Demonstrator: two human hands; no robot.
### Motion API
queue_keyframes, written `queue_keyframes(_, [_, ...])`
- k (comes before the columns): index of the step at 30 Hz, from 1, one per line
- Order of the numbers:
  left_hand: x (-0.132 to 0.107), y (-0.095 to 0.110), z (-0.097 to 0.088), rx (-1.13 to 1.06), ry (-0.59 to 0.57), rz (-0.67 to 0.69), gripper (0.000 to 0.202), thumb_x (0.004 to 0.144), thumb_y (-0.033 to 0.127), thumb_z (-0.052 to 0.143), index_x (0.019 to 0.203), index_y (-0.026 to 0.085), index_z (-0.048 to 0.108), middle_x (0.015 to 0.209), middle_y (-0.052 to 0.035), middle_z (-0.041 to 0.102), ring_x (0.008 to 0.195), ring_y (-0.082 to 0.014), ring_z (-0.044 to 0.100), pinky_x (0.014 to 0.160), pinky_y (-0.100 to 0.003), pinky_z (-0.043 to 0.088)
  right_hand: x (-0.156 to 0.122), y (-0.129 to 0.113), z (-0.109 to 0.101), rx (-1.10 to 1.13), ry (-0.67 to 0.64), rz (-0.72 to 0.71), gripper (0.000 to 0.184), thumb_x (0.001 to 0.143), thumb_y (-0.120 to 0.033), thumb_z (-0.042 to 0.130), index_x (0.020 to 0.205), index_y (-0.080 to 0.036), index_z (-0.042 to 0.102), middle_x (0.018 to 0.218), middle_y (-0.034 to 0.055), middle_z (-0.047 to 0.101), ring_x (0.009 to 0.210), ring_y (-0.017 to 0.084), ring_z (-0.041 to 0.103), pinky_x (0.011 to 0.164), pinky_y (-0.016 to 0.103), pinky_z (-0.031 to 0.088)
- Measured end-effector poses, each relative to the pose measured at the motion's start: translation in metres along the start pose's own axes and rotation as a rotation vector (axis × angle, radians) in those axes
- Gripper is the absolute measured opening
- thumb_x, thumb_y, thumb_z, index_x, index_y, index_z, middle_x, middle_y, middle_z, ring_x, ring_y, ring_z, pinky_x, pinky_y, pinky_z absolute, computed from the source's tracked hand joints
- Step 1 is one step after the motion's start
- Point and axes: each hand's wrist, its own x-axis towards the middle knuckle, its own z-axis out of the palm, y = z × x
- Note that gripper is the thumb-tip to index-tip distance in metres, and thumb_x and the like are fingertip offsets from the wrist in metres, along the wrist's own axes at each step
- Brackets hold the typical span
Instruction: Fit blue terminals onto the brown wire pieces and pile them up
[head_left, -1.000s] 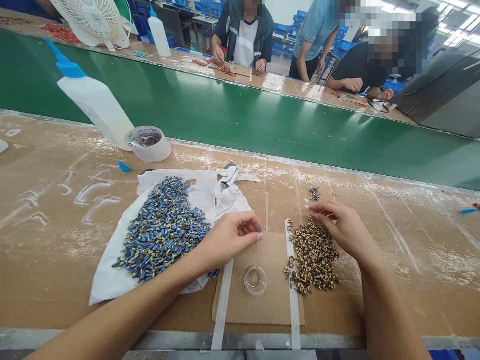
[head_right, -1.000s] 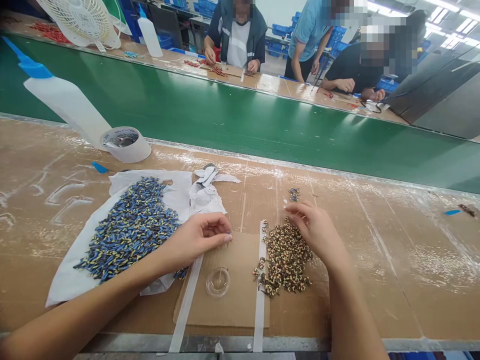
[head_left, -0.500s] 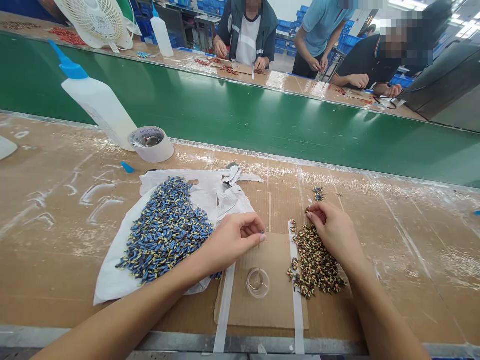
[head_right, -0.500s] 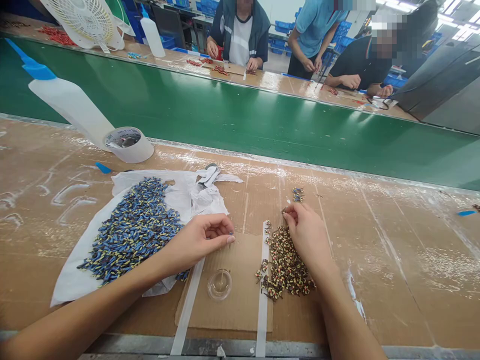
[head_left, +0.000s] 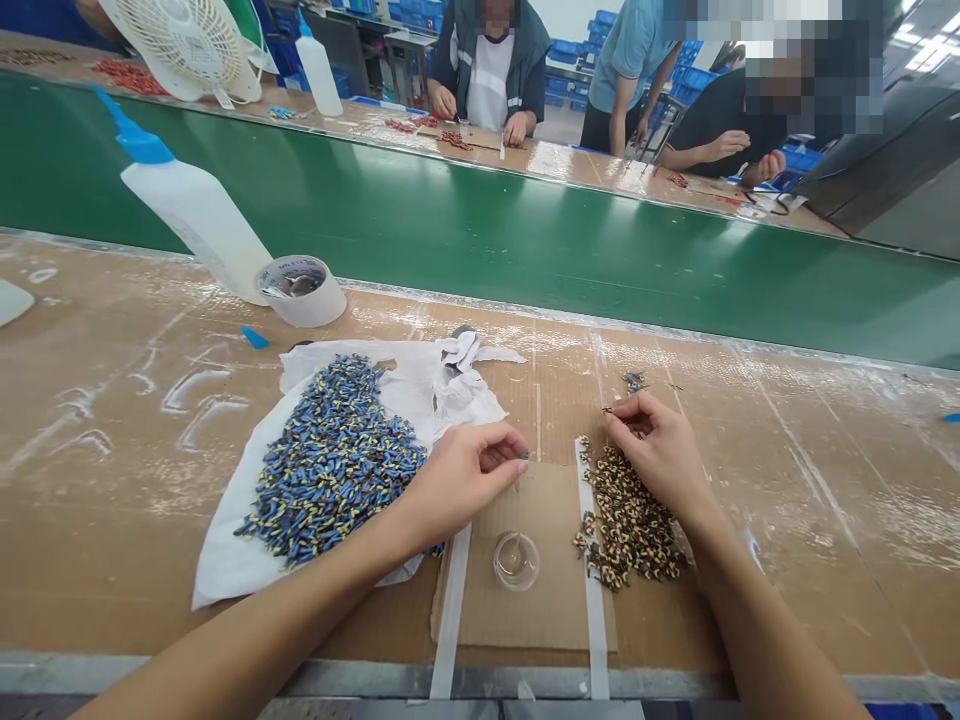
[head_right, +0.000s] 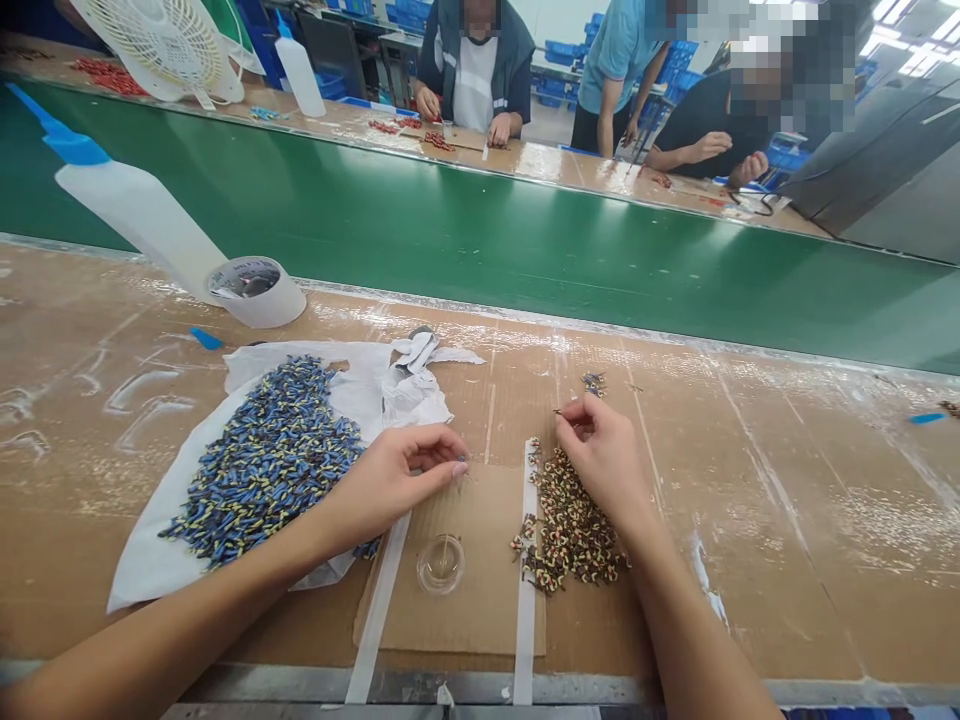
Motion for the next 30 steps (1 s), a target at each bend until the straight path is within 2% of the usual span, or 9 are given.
queue_keyframes(4, [-0.001,0.003,0.0,0.083,0.031,0.028,0.014,0.084,0.019,0.055,0.091,0.014,0.067,0.082,-0.0036,0.069,0.074,-0.0143,0.06,0.07,-0.028,0.048,-0.01,-0.02,0.004,0.297,-0.113,0.038,0.015,0.08,-0.032,0.065,0.08,-0.019,0.058,0.083,0.0044,0.064,0.07,0.015,0.059,0.063,0.029,0.048])
queue_keyframes(7, [-0.001,0.006,0.002,0.107,0.049,0.062,0.016,0.085,0.019,0.055,0.091,0.015,0.069,0.083,-0.0038,0.07,0.074,-0.0144,0.061,0.07,-0.028,0.048,-0.019,-0.035,0.009,0.413,-0.198,0.055,0.016,0.08,-0.032,0.068,0.086,-0.019,0.06,0.082,0.0036,0.064,0.074,0.016,0.061,0.066,0.029,0.05])
queue_keyframes(11, [-0.001,0.007,0.006,0.096,0.072,0.068,0.017,0.086,0.02,0.055,0.093,0.014,0.07,0.082,-0.0041,0.071,0.073,-0.0148,0.062,0.069,-0.028,0.049,-0.028,-0.042,0.019,0.539,-0.309,0.11,0.026,0.081,-0.033,0.069,0.103,-0.021,0.064,0.087,0.0043,0.068,0.08,0.016,0.065,0.077,0.032,0.053])
queue_keyframes(14, [-0.001,0.005,0.008,0.111,0.091,0.075,0.019,0.087,0.022,0.055,0.096,0.015,0.071,0.085,-0.0046,0.072,0.075,-0.0155,0.063,0.071,-0.03,0.05,-0.031,-0.041,0.025,0.552,-0.355,0.165,0.023,0.081,-0.035,0.069,0.098,-0.02,0.068,0.086,0.0051,0.071,0.079,0.017,0.066,0.077,0.033,0.054])
queue_keyframes(17, [0.0,0.004,0.007,0.147,0.115,0.107,0.019,0.088,0.02,0.055,0.098,0.016,0.071,0.092,-0.0052,0.073,0.079,-0.0163,0.064,0.075,-0.031,0.05,-0.033,-0.04,0.03,0.551,-0.34,0.175,0.024,0.08,-0.037,0.07,0.095,-0.019,0.069,0.092,0.0067,0.072,0.083,0.018,0.067,0.079,0.035,0.055])
queue_keyframes(23, [-0.001,0.005,0.008,0.19,0.11,0.164,0.019,0.089,0.017,0.055,0.099,0.016,0.071,0.093,-0.0049,0.074,0.081,-0.0157,0.064,0.076,-0.029,0.049,-0.037,-0.047,0.032,0.559,-0.35,0.121,0.018,0.083,-0.035,0.068,0.092,-0.019,0.069,0.096,0.0071,0.073,0.087,0.02,0.068,0.081,0.034,0.055])
queue_keyframes(30, [-0.002,0.002,0.009,0.232,0.107,0.124,0.019,0.091,0.022,0.054,0.093,0.016,0.071,0.083,-0.0042,0.072,0.073,-0.015,0.062,0.069,-0.027,0.046,-0.042,-0.048,0.035,0.487,-0.324,0.061,0.017,0.084,-0.036,0.066,0.087,-0.019,0.067,0.096,0.0082,0.073,0.085,0.021,0.069,0.078,0.035,0.056])
